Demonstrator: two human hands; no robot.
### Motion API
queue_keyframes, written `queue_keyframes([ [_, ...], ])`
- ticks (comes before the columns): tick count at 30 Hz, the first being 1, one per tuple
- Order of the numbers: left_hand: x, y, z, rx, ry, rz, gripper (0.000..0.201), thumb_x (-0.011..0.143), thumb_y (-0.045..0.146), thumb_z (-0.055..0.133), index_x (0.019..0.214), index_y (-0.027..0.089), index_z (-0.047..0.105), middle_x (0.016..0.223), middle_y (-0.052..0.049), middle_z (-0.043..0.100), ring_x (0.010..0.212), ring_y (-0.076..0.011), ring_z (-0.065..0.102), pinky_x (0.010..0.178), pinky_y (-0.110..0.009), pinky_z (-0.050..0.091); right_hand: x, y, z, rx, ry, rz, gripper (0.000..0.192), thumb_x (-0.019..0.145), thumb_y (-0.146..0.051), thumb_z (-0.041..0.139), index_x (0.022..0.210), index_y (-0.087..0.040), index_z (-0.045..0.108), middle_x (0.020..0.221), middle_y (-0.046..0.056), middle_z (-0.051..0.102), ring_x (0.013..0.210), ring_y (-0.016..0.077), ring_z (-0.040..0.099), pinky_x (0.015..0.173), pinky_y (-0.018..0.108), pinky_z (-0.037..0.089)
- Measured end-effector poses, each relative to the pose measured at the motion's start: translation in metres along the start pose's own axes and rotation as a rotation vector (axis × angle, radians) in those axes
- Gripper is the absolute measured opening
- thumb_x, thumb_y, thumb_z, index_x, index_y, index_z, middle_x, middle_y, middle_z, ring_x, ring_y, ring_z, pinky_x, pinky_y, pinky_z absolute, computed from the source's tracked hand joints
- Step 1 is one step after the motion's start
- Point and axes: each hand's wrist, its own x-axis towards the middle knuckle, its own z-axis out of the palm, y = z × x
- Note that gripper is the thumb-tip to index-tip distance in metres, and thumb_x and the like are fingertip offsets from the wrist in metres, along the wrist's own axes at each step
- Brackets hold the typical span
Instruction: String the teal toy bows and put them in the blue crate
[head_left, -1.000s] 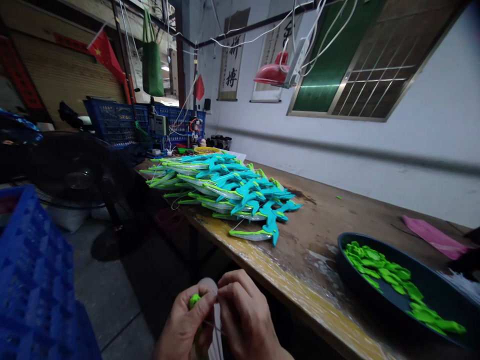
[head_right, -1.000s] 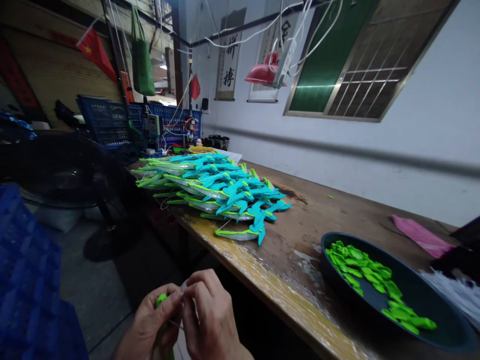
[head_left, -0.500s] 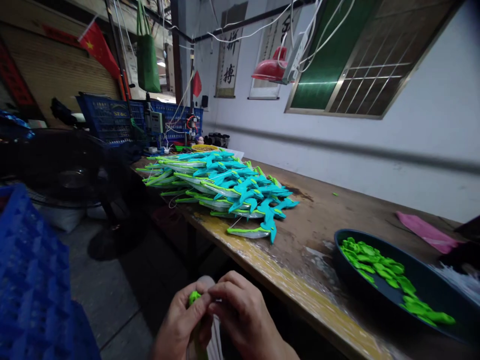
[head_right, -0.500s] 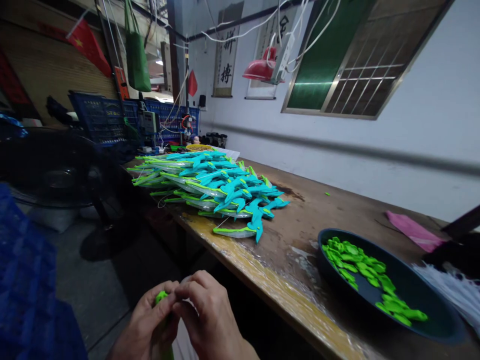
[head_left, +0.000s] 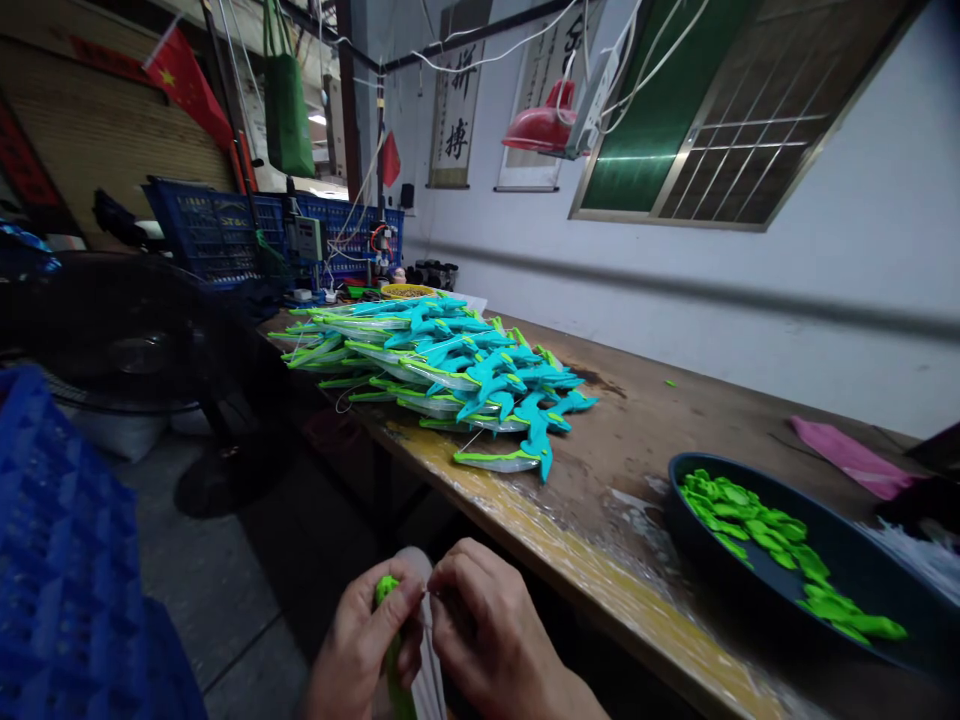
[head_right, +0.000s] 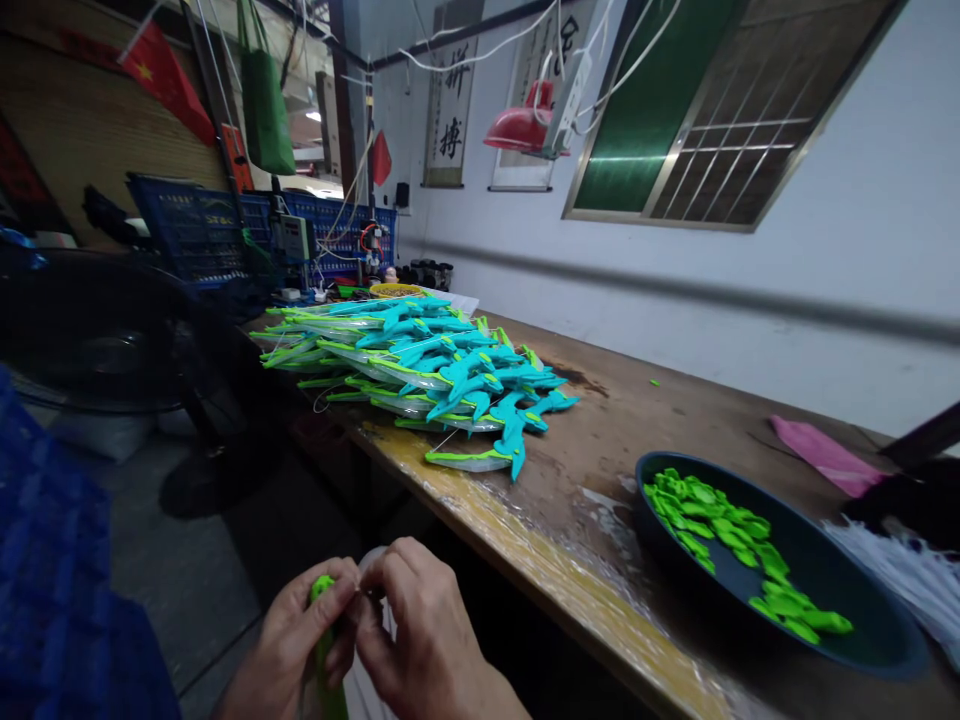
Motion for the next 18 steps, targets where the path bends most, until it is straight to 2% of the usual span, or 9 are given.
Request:
queue_keyframes([
  [5,0.0,0.002,0.002,-0.015,0.006,-0.021,0.04,0.086,0.053,0.07,0.072,0.018,0.057,0.046,0.006,0.044,0.038,-0.0071,0.039,0.04,-0.018,0.032,-0.006,0.003,0.004,-0.015,0.023,0.042,0.016,0.083,-0.007,0.045,0.09,-0.02,0.049,0.079,0.001,0.052,0.071,0.0145,0.053,0.061,0.024,0.04],
  [10,0.001,0.004,0.003,-0.038,-0.023,-0.04,0.04,0.086,0.053,0.07,0.072,0.018,0.057,0.047,0.006,0.044,0.039,-0.0065,0.037,0.04,-0.018,0.033,-0.011,0.002,0.006,0.013,0.081,0.094,0.014,0.085,-0.007,0.045,0.087,-0.022,0.043,0.077,-0.001,0.048,0.067,0.0129,0.05,0.059,0.023,0.04],
  [12,0.001,0.003,0.002,-0.054,-0.024,-0.045,0.039,0.086,0.052,0.07,0.072,0.018,0.058,0.047,0.006,0.045,0.039,-0.0064,0.037,0.04,-0.018,0.032,-0.012,0.002,0.005,0.027,0.078,0.117,0.014,0.087,-0.009,0.045,0.092,-0.021,0.047,0.079,-0.001,0.05,0.066,0.0123,0.05,0.058,0.023,0.041],
  [15,0.001,0.002,0.001,-0.062,-0.014,-0.058,0.037,0.086,0.051,0.07,0.075,0.018,0.059,0.048,0.006,0.045,0.04,-0.0067,0.038,0.041,-0.018,0.033,-0.013,0.001,0.003,0.071,0.031,0.168,0.024,0.087,-0.012,0.05,0.109,-0.021,0.052,0.088,0.002,0.056,0.07,0.0133,0.053,0.059,0.023,0.044],
  [18,0.0,0.001,0.001,-0.044,-0.008,-0.069,0.036,0.087,0.052,0.069,0.077,0.018,0.06,0.05,0.006,0.045,0.041,-0.0072,0.039,0.041,-0.018,0.033,-0.011,0.001,0.002,0.127,0.009,0.175,0.019,0.087,-0.013,0.054,0.104,-0.021,0.055,0.087,0.002,0.057,0.073,0.0138,0.055,0.06,0.023,0.043],
])
